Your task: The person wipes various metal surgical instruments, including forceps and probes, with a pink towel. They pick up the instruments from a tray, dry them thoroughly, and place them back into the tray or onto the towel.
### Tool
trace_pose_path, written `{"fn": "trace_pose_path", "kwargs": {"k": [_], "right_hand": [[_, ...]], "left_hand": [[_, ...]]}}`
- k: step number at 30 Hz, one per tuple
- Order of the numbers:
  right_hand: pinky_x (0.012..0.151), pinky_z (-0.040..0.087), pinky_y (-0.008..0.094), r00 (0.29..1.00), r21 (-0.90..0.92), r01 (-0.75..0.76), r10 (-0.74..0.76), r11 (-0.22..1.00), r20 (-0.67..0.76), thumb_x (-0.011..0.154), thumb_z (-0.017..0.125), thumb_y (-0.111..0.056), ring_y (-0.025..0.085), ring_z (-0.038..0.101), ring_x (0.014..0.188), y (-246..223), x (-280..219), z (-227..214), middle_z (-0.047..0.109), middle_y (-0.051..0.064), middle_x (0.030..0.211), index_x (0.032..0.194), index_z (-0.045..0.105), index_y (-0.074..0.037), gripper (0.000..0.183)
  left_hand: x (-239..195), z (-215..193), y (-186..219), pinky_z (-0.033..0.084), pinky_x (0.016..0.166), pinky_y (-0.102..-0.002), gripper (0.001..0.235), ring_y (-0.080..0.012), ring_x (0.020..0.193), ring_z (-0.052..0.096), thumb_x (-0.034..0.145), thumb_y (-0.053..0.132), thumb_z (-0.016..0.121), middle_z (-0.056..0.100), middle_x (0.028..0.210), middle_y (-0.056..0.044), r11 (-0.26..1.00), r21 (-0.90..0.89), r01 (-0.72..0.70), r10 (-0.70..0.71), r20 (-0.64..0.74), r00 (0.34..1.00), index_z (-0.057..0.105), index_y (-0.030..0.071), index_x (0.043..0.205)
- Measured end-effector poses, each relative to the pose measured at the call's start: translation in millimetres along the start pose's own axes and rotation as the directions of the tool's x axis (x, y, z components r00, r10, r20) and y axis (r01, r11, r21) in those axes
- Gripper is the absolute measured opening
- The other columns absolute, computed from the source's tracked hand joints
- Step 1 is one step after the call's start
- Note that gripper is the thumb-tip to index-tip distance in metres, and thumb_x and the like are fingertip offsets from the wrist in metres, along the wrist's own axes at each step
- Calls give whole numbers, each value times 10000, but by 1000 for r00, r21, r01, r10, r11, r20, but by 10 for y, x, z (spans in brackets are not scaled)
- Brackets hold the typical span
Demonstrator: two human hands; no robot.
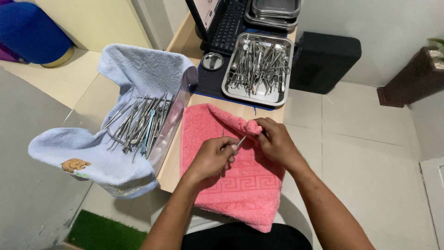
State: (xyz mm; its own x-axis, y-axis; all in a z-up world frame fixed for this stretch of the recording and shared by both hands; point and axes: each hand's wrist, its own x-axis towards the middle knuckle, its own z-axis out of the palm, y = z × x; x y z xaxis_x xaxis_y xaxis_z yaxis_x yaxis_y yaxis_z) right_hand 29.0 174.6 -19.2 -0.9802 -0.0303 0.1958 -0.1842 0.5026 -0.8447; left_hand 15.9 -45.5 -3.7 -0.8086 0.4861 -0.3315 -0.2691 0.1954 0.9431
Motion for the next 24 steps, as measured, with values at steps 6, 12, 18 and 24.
{"fn": "trace_pose_path", "kwargs": {"k": [6, 12, 18, 24], "right_hand": [[777, 535, 426, 958, -242, 259, -280, 935, -57, 767, 630, 85, 372, 667, 857, -239, -69, 66, 686, 162, 902, 1095, 671, -24, 348], [703, 526, 352, 994, 127, -95, 101, 987, -37, 924, 582, 11, 207, 643, 797, 212, -15, 164, 716, 105, 945, 1110, 709, -22, 228], [649, 513, 304, 909, 652, -378, 398, 657, 126, 1009, 577, -63, 128, 615, 731, 55, 37, 143, 709, 65, 919, 1128, 686, -3, 173], [771, 586, 329, 919, 899, -170, 395, 403, -3, 1047, 556, -101, 176, 703, 845, 451, 49, 303, 730, 94, 1003, 1126, 654, -2, 160]], "left_hand": [[128, -150, -205, 476, 496, -236, 234, -110, 573, 563, 1003, 129, 606, 632, 796, -36, 957, -279, 79, -53, 98, 994, 659, -51, 1142], [75, -122, -196, 501, 477, -255, 256, -99, 585, 579, 990, 132, 620, 636, 801, -30, 946, -301, 122, -93, 107, 990, 652, -38, 1179], [189, 56, -360, 502, 470, -256, 312, -105, 594, 602, 996, 164, 608, 657, 818, -31, 902, -425, 82, -46, 93, 995, 623, -8, 1257], [271, 426, -419, 535, 561, -255, 309, -109, 655, 618, 1006, 146, 589, 655, 846, -31, 906, -423, -22, 23, -3, 1000, 619, -7, 1273]]}}
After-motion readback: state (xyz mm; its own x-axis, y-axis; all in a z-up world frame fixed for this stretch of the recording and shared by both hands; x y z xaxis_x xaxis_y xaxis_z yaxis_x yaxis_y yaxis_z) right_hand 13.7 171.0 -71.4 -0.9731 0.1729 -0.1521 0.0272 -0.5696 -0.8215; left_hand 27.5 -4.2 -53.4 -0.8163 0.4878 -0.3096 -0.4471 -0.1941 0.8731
